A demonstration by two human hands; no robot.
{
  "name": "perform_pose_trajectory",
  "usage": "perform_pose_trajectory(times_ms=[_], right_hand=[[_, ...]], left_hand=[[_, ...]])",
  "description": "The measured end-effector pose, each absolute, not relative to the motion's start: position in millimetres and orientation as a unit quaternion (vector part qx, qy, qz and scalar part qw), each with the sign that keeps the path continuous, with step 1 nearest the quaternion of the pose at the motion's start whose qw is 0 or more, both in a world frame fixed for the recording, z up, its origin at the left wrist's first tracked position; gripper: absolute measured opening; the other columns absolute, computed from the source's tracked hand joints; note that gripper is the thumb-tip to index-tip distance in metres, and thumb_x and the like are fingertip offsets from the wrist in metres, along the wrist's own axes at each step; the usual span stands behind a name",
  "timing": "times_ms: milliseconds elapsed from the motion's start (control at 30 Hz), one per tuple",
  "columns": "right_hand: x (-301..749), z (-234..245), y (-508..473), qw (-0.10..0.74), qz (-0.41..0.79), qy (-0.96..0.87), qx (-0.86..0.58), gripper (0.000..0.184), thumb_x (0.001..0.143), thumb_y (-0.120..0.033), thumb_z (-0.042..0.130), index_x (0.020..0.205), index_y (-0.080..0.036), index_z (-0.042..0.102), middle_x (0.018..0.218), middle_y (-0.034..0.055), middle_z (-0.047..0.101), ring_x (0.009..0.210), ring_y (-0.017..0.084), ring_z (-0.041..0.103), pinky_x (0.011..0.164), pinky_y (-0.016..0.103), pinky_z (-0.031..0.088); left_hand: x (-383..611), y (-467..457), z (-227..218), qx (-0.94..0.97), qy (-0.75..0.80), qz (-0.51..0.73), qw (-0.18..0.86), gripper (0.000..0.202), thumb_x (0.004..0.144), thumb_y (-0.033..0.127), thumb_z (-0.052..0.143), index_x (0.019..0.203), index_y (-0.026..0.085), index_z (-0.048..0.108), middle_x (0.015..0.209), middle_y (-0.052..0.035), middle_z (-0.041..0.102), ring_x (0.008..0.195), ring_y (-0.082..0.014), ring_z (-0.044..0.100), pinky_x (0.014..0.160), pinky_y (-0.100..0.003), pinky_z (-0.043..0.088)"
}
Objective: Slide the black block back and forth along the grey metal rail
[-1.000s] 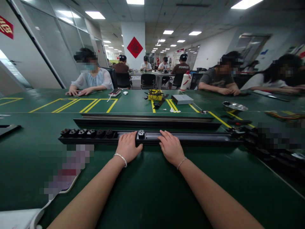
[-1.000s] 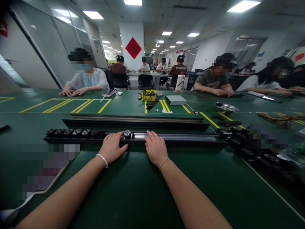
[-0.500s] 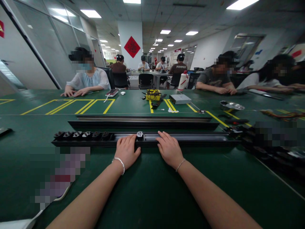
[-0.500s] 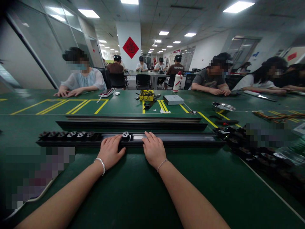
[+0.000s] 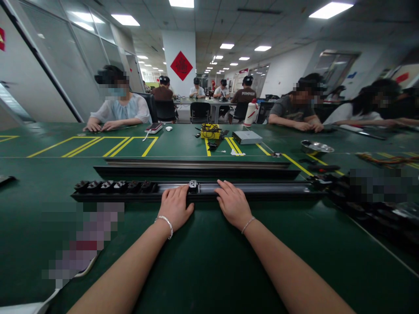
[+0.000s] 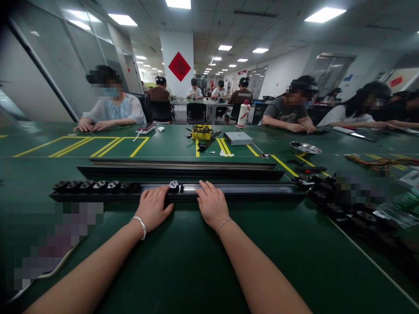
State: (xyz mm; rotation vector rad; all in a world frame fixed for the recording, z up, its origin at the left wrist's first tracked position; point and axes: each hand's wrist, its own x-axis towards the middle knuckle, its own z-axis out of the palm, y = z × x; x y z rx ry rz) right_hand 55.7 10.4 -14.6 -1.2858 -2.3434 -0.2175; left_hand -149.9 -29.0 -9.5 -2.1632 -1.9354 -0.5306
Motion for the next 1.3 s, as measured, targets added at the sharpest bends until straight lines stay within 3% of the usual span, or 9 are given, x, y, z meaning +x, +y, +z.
perform_pose_trajectory(times_ms=[400, 633, 1300], right_hand=[[52.7, -16.3, 20.6, 0.229, -0.08, -0.849, -0.469, 0.026, 0.085, -0.022, 0.039, 0.106, -0.025, 0.054, 0.134, 0.002, 0.042, 0.122, 0.02, 0.036, 0.091, 0.038, 0.031], [53.7, -15.1, 21.2, 0.238, -0.064, -0.849, -0.468, 0.026, 0.084, -0.023, 0.041, 0.106, -0.025, 0.056, 0.133, 0.003, 0.044, 0.121, 0.02, 0.037, 0.091, 0.037, 0.032], [54.6, -7.7, 20.0, 0.249, -0.032, -0.848, -0.467, 0.028, 0.082, -0.024, 0.044, 0.107, -0.023, 0.056, 0.131, 0.0032, 0.046, 0.11, 0.02, 0.046, 0.089, 0.036, 0.035]], left_hand=[[-148.7, -17.2, -0.3, -0.732, -0.67, -0.114, 0.057, 0.064, 0.068, 0.045, 0.05, 0.123, 0.015, 0.041, 0.12, -0.0115, 0.053, 0.108, -0.0275, 0.046, 0.094, -0.041, 0.025], [-142.7, -18.3, -6.1, -0.707, -0.68, -0.17, 0.095, 0.05, 0.074, 0.036, 0.046, 0.119, 0.016, 0.045, 0.114, -0.0099, 0.057, 0.103, -0.0251, 0.049, 0.092, -0.041, 0.026], [-141.3, -15.2, -0.3, -0.687, -0.694, -0.208, 0.055, 0.034, 0.08, 0.037, 0.042, 0.11, 0.025, 0.052, 0.105, -0.003, 0.064, 0.093, -0.0214, 0.053, 0.086, -0.041, 0.029]])
